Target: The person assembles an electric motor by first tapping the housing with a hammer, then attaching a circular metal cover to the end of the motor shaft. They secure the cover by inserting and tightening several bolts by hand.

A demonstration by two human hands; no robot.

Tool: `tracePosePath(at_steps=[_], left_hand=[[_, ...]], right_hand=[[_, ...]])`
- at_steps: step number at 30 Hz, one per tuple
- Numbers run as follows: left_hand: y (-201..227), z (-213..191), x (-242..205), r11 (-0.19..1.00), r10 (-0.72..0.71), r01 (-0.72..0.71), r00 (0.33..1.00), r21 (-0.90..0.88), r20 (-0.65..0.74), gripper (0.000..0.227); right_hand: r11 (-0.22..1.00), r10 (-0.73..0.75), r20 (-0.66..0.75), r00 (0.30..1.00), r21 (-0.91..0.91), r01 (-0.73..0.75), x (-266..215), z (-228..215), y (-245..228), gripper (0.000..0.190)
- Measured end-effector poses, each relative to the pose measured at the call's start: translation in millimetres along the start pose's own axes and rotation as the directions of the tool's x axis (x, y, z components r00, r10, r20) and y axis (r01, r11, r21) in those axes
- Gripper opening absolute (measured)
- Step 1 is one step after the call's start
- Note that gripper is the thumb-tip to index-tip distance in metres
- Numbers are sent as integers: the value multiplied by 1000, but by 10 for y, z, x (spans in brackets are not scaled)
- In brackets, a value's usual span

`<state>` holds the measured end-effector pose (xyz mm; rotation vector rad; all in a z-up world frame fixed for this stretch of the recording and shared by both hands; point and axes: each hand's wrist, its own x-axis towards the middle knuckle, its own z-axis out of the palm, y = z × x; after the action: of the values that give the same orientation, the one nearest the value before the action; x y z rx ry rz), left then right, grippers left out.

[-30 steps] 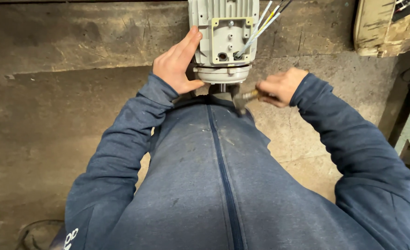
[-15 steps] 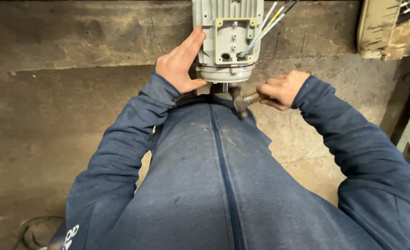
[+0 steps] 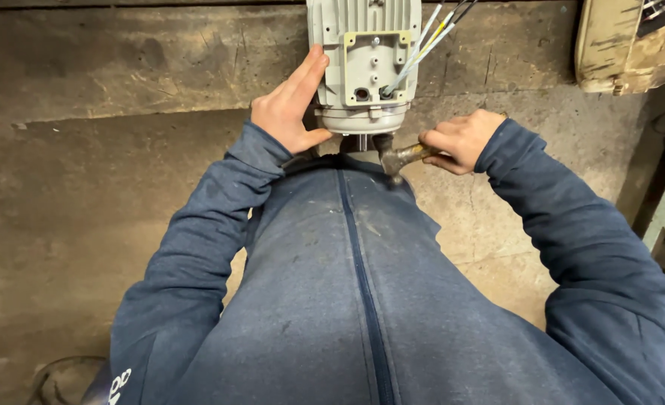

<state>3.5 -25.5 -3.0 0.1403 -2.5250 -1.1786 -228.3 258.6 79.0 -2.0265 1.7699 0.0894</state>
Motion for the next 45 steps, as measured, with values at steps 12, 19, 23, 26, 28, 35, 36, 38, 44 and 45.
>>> tracePosePath(at_steps=[12, 19, 23, 26, 28, 35, 36, 38, 44, 45], left_hand=[[-30, 143, -164, 966, -125, 109, 991, -236, -56, 97], [-679, 720, -553, 366, -610, 582, 739, -726, 285, 23], [-612, 624, -442, 440, -579, 559, 775, -703, 254, 20], [-521, 600, -397, 374, -637, 599, 721, -708, 273, 21], [-463, 601, -382, 263, -680, 615, 665, -744, 309, 22], [-518, 490, -347, 381, -636, 717, 661, -583, 398, 26], [-502, 477, -324, 397, -615, 706, 679, -587, 402, 26], [-490, 478, -312, 419, -580, 691, 703, -589, 412, 26], [-427, 468, -310, 598, -556, 625, 774, -501, 302, 23], [-406, 454, -287, 613, -553, 620, 779, -490, 294, 23]], right_hand=[[848, 529, -103, 842, 27, -529, -559, 181, 457, 36], [700, 696, -402, 595, 194, -687, -296, 630, 962, 36], [737, 637, -544, 545, 224, -638, -55, 664, 856, 34], [761, 620, -648, 443, 359, -540, 116, 760, 516, 23], [464, 792, -224, 568, 825, -321, 202, 881, 230, 24], [212, 764, -57, 643, 963, -165, 409, 922, 31, 26], [260, 737, -62, 673, 945, -197, 401, 882, 36, 26], [308, 720, -68, 691, 924, -229, 387, 848, 44, 27], [398, 717, -192, 670, 902, -167, 408, 841, -5, 30], [401, 724, -190, 663, 898, -180, 406, 832, -18, 30]])
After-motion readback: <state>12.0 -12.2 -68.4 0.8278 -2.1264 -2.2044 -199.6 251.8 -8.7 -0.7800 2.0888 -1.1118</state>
